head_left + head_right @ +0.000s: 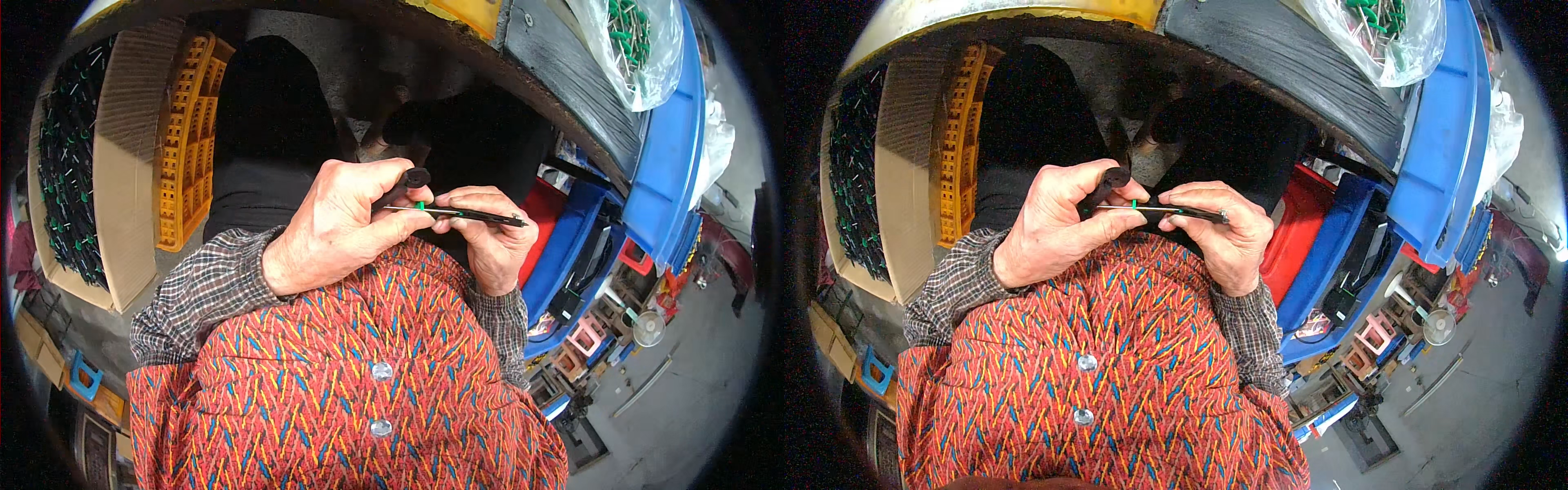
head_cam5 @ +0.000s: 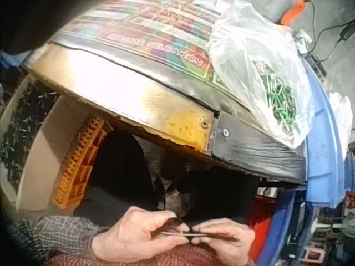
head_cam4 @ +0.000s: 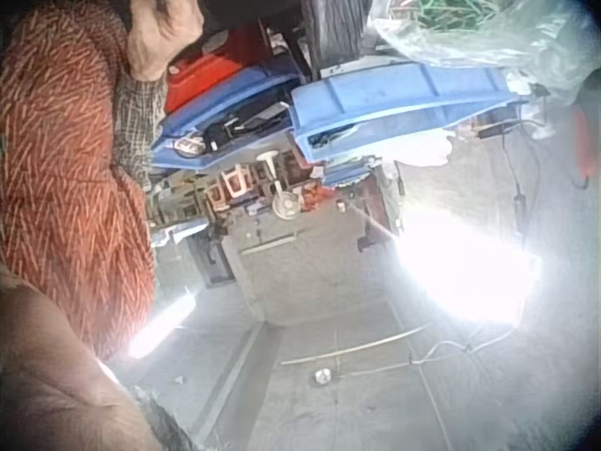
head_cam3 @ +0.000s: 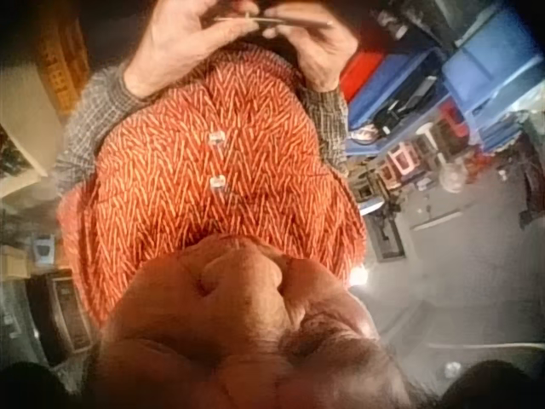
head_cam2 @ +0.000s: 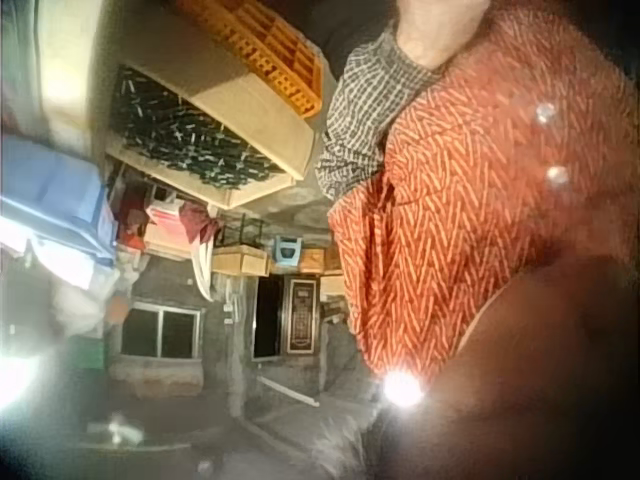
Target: The person assembles components by inserting pins with green rings into black plastic pieces, places the assembled parts into a cardboard box, and takes additional pieces from trays to assemble more.
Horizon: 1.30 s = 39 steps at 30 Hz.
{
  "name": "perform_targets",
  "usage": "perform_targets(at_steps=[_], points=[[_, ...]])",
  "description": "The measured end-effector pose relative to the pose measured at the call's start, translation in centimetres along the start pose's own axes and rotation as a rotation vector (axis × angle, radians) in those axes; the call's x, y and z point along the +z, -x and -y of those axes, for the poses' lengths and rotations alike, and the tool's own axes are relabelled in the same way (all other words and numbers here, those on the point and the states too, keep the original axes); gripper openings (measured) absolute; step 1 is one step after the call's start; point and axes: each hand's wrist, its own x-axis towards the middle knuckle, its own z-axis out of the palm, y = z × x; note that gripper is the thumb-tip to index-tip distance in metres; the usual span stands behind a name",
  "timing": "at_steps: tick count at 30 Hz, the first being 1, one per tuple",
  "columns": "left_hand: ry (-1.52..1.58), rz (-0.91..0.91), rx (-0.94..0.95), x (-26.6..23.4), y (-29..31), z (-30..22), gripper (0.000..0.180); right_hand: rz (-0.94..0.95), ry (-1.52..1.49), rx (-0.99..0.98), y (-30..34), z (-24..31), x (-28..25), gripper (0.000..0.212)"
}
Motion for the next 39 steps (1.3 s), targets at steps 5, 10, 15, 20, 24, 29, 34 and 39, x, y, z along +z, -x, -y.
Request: perform_targets(at_steps=[5,10,15,20,24,29,34,39], points=[[-0.047,0.022,0.043,-0.3,0.0,0.0,0.014,0.006,-0.018,0.050,-0.1,0.3,0.1,0.020],[-0.092,-0.005,0.143,-0.2,-0.1,0.5,0.015,0.021,-0.044,0.112,-0.1,0.5,0.1,0.020],[0.035,0.027,0.022,-0.4,0.2,0.6,0.015,0.035,0.000,0.128,0.0,0.9,0.1,0.020],[0.069,0.019,-0.025,-0.3,0.4,0.6,0.015,0.041,0.046,0.077,0.0,1.1,0.3,0.019],[0.073,0.022,-0.033,-0.3,0.5,0.7,0.015,0.014,0.147,0.047,0.1,1.1,0.5,0.020],[0.032,0.015,-0.023,-0.4,0.7,0.9,0.015,0.046,0.414,-0.156,-0.2,1.2,0.5,0.019],[-0.009,0.006,-0.004,-0.5,0.7,1.2,0.014,0.079,0.554,-0.210,-0.5,1.2,0.4,0.023],[-0.089,0.019,0.092,-0.8,0.5,1.5,0.015,0.094,0.426,-0.043,-0.3,1.2,0.4,0.018]])
